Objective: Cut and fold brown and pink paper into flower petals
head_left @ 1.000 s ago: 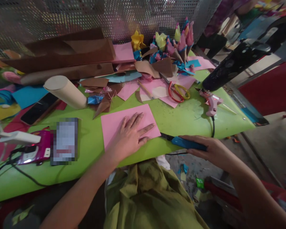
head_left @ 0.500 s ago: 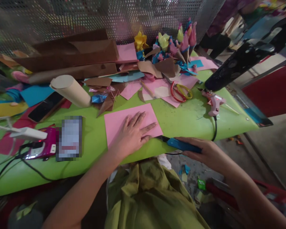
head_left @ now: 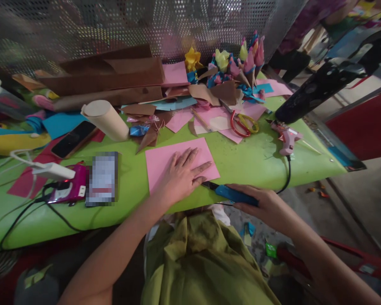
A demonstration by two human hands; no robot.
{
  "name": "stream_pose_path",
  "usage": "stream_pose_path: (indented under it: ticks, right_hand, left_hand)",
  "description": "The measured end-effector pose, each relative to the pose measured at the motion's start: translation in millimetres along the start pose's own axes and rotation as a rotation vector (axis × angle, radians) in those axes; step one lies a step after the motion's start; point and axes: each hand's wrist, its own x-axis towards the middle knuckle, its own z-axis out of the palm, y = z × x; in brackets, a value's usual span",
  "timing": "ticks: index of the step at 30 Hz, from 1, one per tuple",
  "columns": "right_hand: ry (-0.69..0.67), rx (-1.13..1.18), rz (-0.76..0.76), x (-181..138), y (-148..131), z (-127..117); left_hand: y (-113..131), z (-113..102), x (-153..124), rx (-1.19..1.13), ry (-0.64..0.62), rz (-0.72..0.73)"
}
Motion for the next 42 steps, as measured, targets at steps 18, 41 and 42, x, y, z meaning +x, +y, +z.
stream_pose_path:
  ticks: [18, 41, 42]
  right_hand:
    - [-0.024, -0.001, 0.001, -5, 2, 5]
    - [-0.049, -0.009, -0.046, 10, -33, 33]
    - [-0.052, -0.013, -0.040, 10, -33, 33]
  left_hand:
    - [-26, 0, -22, -0.006, -0.040, -0.065]
    - [-15, -3, -19, -0.055, -0.010, -0.118]
    - [-18, -6, -22, -0.064, -0.018, -0.102]
